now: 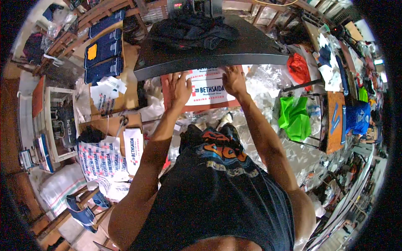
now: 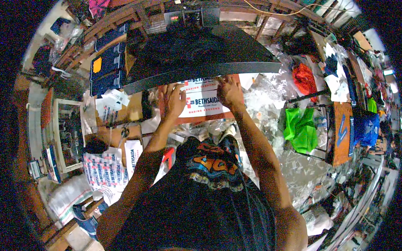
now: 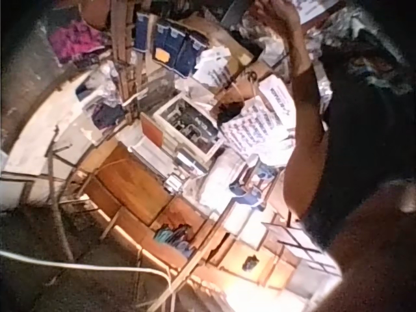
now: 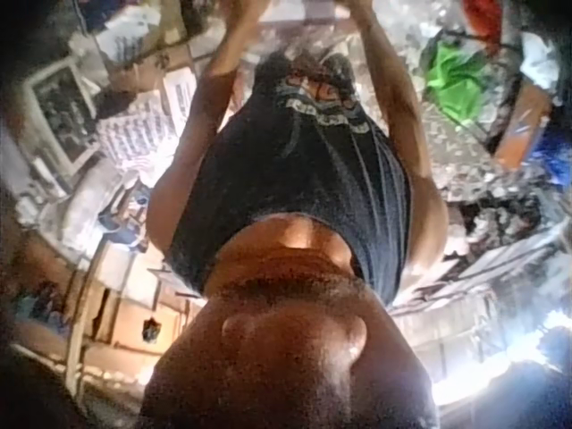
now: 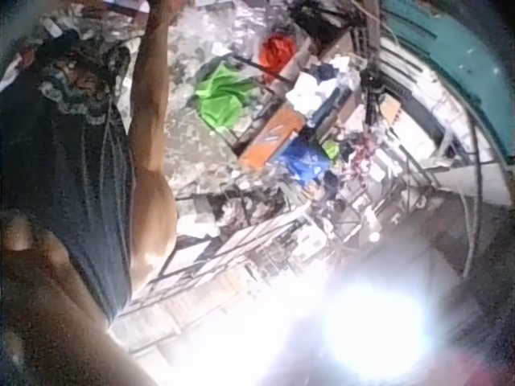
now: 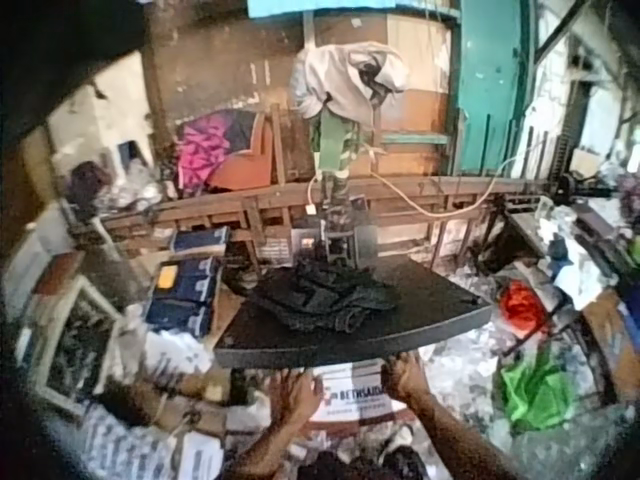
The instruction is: Applying heat transfer labels to garments using a heat press machine.
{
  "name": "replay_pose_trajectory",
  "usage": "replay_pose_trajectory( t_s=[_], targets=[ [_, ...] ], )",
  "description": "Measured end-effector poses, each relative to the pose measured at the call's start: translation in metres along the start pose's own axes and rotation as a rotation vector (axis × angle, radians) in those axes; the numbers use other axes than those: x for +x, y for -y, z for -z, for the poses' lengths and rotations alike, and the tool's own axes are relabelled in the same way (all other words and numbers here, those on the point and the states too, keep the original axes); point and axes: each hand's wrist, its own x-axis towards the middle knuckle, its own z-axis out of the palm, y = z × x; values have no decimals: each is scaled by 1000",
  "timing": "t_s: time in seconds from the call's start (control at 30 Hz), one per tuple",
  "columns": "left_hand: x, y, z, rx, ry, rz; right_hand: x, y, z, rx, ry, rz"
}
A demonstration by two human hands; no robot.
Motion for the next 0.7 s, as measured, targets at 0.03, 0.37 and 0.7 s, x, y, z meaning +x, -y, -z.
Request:
replay_pose_trajectory(
  t_s=[0.03,0.37,0.7],
  targets=[
    [-2,-1,2,-1,1,-2,0,1,2,23,31,-1],
    [-10,-8,8,-86,112,-58,-15,0,-1,-17,62,62],
    [-11,-3,3,-83,115,-41,-13,18,16,-81,114,45]
  ],
)
